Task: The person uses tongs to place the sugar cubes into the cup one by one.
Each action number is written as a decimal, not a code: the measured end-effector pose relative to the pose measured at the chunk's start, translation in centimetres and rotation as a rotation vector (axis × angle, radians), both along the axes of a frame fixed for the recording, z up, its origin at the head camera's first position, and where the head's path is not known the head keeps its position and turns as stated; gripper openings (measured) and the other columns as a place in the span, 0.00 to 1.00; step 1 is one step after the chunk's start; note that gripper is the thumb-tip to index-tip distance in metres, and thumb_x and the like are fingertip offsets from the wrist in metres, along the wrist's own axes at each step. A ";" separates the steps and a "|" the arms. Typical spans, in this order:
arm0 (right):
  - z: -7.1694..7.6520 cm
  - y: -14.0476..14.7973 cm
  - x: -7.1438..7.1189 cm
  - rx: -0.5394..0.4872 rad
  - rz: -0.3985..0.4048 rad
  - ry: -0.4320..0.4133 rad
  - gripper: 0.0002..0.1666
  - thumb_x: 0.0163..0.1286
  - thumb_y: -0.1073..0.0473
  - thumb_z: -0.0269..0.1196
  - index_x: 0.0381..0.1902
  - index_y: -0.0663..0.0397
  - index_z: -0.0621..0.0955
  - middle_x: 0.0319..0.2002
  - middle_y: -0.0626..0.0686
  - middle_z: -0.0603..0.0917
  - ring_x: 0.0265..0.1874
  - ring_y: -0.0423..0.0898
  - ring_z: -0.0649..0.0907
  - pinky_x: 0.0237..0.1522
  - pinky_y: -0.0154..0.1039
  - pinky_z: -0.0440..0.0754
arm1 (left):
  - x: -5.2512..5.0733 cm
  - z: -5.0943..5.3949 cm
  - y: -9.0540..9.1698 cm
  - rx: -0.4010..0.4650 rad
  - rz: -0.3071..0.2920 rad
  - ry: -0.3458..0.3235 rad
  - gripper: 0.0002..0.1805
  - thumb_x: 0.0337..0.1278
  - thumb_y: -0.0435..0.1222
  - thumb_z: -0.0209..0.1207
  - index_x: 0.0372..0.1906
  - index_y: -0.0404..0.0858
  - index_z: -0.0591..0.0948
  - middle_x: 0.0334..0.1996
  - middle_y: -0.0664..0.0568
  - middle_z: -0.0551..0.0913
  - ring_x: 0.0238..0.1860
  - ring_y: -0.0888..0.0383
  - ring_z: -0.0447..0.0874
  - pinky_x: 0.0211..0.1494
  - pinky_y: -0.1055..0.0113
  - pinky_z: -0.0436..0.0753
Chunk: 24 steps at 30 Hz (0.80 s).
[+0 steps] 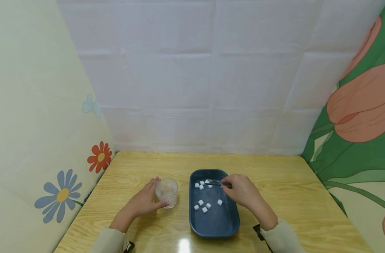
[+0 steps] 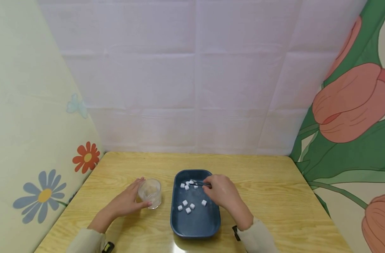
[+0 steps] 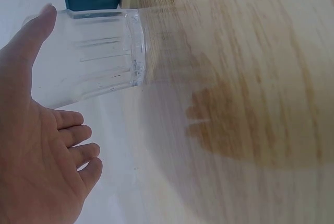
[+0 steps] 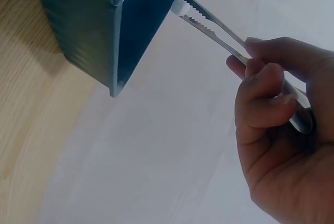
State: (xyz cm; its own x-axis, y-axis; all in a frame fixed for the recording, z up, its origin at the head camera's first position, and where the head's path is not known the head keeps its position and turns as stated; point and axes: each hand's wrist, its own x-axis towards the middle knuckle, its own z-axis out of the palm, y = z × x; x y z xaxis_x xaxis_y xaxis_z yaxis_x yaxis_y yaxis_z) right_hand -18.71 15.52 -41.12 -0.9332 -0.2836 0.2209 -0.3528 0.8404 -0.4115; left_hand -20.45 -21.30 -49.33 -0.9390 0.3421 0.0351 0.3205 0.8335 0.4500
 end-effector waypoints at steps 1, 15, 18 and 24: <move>0.1 0.0 0.0 -0.001 0.003 0.002 0.07 0.64 0.62 0.71 0.40 0.56 0.90 0.35 0.50 0.89 0.30 0.41 0.85 0.32 0.38 0.85 | 0.0 0.0 0.0 -0.001 0.000 0.000 0.59 0.52 0.69 0.62 0.78 0.33 0.61 0.78 0.39 0.58 0.79 0.40 0.53 0.73 0.39 0.65; 1.3 -0.9 0.0 0.007 0.070 0.013 0.07 0.66 0.60 0.70 0.41 0.54 0.90 0.36 0.49 0.90 0.30 0.40 0.85 0.32 0.36 0.84 | 0.0 -0.1 -0.1 0.006 -0.002 -0.010 0.58 0.53 0.69 0.62 0.77 0.33 0.61 0.78 0.39 0.59 0.79 0.40 0.53 0.73 0.39 0.64; 1.6 -1.1 -0.1 0.021 0.101 0.039 0.08 0.66 0.60 0.70 0.42 0.54 0.90 0.37 0.50 0.90 0.31 0.41 0.86 0.32 0.35 0.84 | -0.1 -0.1 -0.1 0.009 -0.003 -0.012 0.58 0.53 0.69 0.62 0.78 0.33 0.61 0.78 0.39 0.58 0.79 0.40 0.53 0.73 0.39 0.65; 2.2 -1.9 -0.1 0.026 0.099 0.007 0.08 0.66 0.60 0.70 0.42 0.54 0.90 0.38 0.50 0.90 0.31 0.40 0.86 0.32 0.36 0.84 | -0.1 -0.1 -0.1 0.011 -0.009 -0.006 0.58 0.53 0.69 0.62 0.77 0.32 0.61 0.78 0.38 0.59 0.79 0.39 0.53 0.73 0.38 0.65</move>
State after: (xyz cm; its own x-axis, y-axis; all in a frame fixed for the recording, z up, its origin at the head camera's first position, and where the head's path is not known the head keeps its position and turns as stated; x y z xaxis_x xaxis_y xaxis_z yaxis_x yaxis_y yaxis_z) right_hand -18.81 13.62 -38.91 -0.8987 -0.3799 0.2191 -0.4375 0.8115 -0.3874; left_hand -20.58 -21.36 -49.47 -0.9362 0.3499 0.0334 0.3250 0.8257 0.4610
